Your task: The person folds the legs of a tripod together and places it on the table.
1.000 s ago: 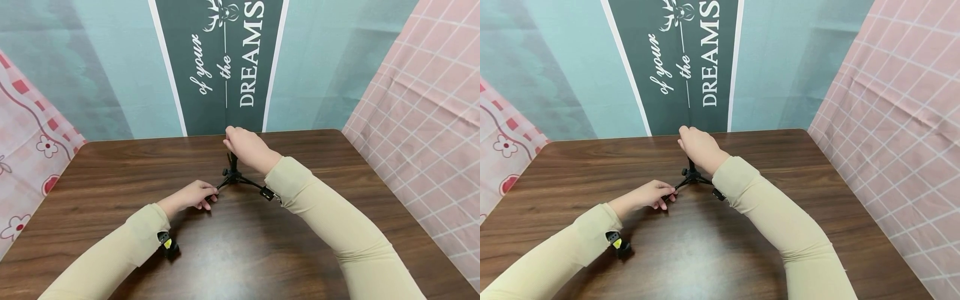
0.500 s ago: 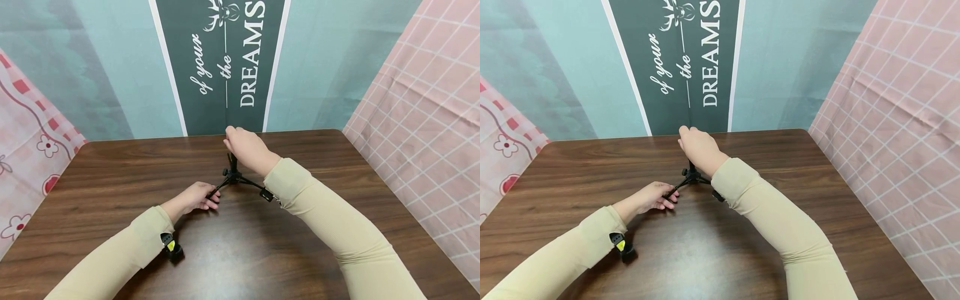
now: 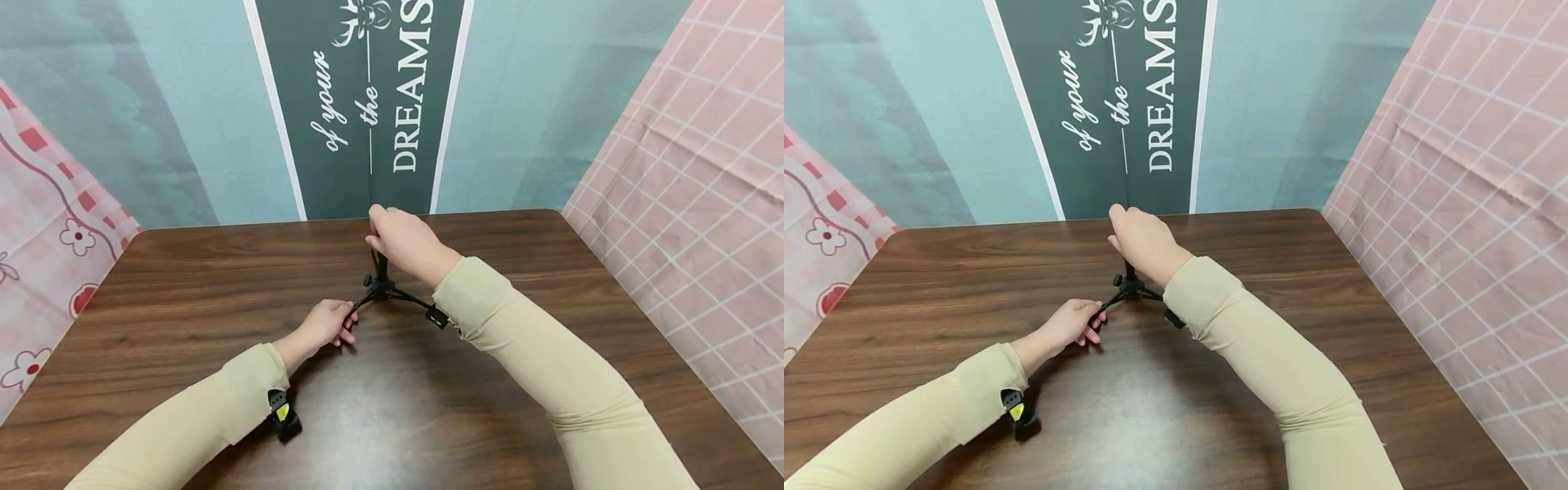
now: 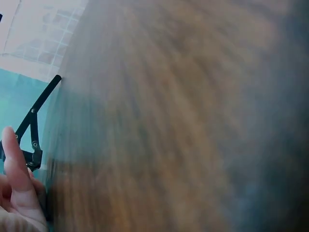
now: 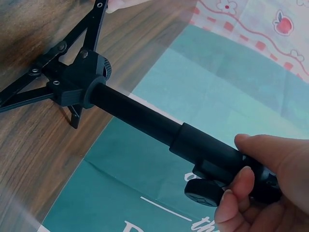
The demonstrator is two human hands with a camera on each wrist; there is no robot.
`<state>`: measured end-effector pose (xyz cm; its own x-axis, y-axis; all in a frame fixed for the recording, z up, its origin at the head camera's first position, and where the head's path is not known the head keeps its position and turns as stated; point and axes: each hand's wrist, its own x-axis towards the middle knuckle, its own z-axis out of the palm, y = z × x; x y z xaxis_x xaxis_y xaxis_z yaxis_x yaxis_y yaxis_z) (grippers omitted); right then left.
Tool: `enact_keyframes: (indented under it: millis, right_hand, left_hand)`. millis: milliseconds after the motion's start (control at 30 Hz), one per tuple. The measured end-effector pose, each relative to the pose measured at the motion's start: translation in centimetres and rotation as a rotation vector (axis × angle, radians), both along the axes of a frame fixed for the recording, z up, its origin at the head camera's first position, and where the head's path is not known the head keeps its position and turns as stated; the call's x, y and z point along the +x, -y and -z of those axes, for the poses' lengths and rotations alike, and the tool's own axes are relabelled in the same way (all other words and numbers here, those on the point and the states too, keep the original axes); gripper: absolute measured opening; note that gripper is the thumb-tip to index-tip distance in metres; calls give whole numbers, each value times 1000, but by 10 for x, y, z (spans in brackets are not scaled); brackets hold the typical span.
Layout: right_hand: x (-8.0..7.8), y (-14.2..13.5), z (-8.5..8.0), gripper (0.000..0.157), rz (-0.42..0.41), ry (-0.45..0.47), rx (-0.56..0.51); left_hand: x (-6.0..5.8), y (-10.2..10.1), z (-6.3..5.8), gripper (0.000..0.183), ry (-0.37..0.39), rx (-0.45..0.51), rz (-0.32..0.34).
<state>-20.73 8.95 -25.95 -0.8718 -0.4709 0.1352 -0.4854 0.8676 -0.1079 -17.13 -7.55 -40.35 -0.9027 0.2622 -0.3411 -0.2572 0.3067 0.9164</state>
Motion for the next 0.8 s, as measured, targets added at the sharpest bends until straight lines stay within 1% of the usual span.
enact_keyframes:
  millis: [300, 433, 500, 633, 733, 800]
  right_hand:
    - [0, 2, 1, 20, 8, 15, 13]
    - [2, 1, 1, 19, 12, 9, 7]
    - [2, 1, 1, 19, 12, 1, 6]
    - [3, 2, 0, 18, 13, -5, 8]
    - [3, 2, 0, 18, 16, -3, 8]
    - [3, 3, -1, 18, 21, -1, 8]
  left_hand:
    - [4, 1, 4, 33, -25, 10, -14]
    - [5, 0, 5, 33, -23, 39, -8]
    - [4, 1, 4, 32, -16, 58, 9]
    - [0, 3, 3, 32, 53, 105, 33]
    - [-2, 7, 1, 35, 112, 133, 61]
    - [-3, 10, -2, 38, 139, 157, 96]
